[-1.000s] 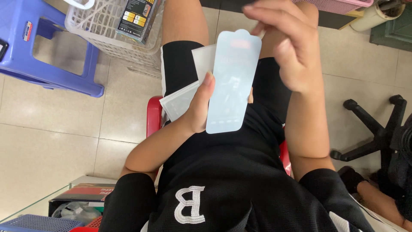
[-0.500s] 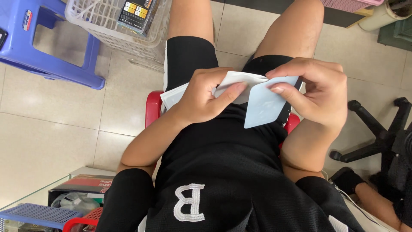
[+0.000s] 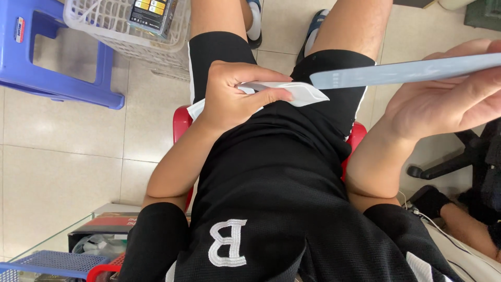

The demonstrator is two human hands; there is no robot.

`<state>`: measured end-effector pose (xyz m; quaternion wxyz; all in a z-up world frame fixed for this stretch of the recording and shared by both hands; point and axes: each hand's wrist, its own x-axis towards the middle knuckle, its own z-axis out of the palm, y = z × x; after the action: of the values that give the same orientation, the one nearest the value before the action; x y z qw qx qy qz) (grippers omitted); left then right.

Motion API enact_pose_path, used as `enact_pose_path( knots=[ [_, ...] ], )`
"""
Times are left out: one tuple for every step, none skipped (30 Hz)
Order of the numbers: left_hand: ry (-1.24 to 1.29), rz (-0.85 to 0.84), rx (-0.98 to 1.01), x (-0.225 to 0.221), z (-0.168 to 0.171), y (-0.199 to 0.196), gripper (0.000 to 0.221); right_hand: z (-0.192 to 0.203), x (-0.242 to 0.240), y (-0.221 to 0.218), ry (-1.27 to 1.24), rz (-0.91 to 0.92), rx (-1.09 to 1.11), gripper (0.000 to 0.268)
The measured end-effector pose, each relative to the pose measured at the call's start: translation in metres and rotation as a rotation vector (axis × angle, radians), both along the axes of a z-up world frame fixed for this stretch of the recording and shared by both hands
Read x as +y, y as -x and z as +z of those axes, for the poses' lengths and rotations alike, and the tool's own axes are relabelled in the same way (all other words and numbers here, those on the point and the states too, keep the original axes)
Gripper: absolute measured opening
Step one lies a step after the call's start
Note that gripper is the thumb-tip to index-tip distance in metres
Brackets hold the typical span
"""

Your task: Unboxing and displaying several tempered glass screen protectors for mobile phones.

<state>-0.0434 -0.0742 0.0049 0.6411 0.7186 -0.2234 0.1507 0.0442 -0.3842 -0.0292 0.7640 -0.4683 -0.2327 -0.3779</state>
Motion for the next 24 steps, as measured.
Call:
enact_pose_path(
  knots=[
    [-0.007, 0.017, 0.009, 0.000, 0.000, 0.001, 0.017, -0.003, 0.003, 0.002, 0.016, -0.020, -0.030, 0.027],
    [-0.014, 0.035, 0.018, 0.000, 0.000, 0.002, 0.018, -0.006, 0.006, 0.004, 0.028, -0.039, -0.061, 0.026],
    [-0.017, 0.036, 0.019, 0.001, 0.000, 0.002, 0.018, -0.005, 0.010, 0.004, 0.026, -0.039, -0.060, 0.026],
    [-0.014, 0.055, 0.014, 0.002, 0.001, 0.002, 0.018, -0.003, 0.014, 0.004, 0.015, -0.049, -0.058, 0.026],
    [-0.010, 0.069, 0.011, 0.001, 0.002, 0.002, 0.019, -0.001, 0.017, 0.006, 0.005, -0.064, -0.054, 0.027],
    [-0.012, 0.065, 0.014, 0.001, 0.001, 0.003, 0.019, 0.002, 0.022, 0.008, 0.004, -0.068, -0.051, 0.027],
    [-0.002, 0.078, 0.008, 0.000, 0.000, 0.003, 0.020, 0.006, 0.027, 0.009, 0.032, -0.067, -0.069, 0.025],
    [0.007, 0.090, 0.002, -0.001, 0.001, 0.003, 0.020, 0.011, 0.032, 0.011, 0.060, -0.067, -0.087, 0.024],
    [0.005, 0.087, -0.005, -0.001, 0.000, 0.002, 0.020, 0.010, 0.032, 0.011, 0.057, -0.070, -0.094, 0.024],
    [-0.008, 0.110, -0.027, -0.001, -0.001, 0.001, 0.020, 0.010, 0.033, 0.011, 0.045, -0.079, -0.090, 0.020],
    [-0.021, 0.135, -0.048, -0.001, -0.001, 0.001, 0.019, 0.010, 0.034, 0.011, 0.032, -0.086, -0.084, 0.020],
    [-0.023, 0.133, -0.053, -0.001, -0.003, -0.001, 0.019, 0.004, 0.032, 0.009, 0.029, -0.088, -0.089, 0.020],
    [-0.020, 0.143, -0.062, 0.000, -0.005, -0.001, 0.018, -0.002, 0.029, 0.009, 0.032, -0.119, -0.066, 0.024],
    [-0.016, 0.154, -0.070, 0.000, -0.008, -0.001, 0.017, -0.009, 0.027, 0.009, 0.034, -0.150, -0.044, 0.031],
    [-0.016, 0.153, -0.069, 0.000, -0.008, -0.002, 0.017, -0.008, 0.027, 0.008, 0.034, -0.150, -0.043, 0.031],
    [-0.021, 0.163, -0.063, 0.001, -0.007, -0.002, 0.018, -0.007, 0.027, 0.007, 0.068, -0.191, -0.044, 0.033],
    [-0.026, 0.174, -0.057, 0.001, -0.007, -0.002, 0.018, -0.007, 0.027, 0.006, 0.103, -0.229, -0.044, 0.035],
    [-0.025, 0.175, -0.055, 0.001, -0.009, -0.003, 0.018, -0.004, 0.026, 0.008, 0.105, -0.229, -0.043, 0.035],
    [-0.019, 0.168, -0.043, 0.001, -0.011, -0.004, 0.019, -0.001, 0.026, 0.010, 0.151, -0.214, -0.038, 0.035],
    [-0.013, 0.160, -0.030, 0.001, -0.012, -0.005, 0.020, 0.002, 0.026, 0.012, 0.197, -0.199, -0.032, 0.034],
    [-0.013, 0.162, -0.032, 0.002, -0.015, -0.007, 0.020, 0.008, 0.028, 0.011, 0.196, -0.198, -0.034, 0.034],
    [0.013, 0.131, -0.011, 0.002, -0.017, -0.009, 0.021, 0.014, 0.030, 0.010, 0.280, -0.183, -0.046, 0.034],
    [0.038, 0.098, 0.010, 0.002, -0.020, -0.011, 0.022, 0.021, 0.030, 0.010, 0.363, -0.171, -0.058, 0.033],
    [0.038, 0.097, 0.008, 0.002, -0.021, -0.012, 0.022, 0.021, 0.030, 0.009, 0.362, -0.173, -0.060, 0.033]
  ],
)
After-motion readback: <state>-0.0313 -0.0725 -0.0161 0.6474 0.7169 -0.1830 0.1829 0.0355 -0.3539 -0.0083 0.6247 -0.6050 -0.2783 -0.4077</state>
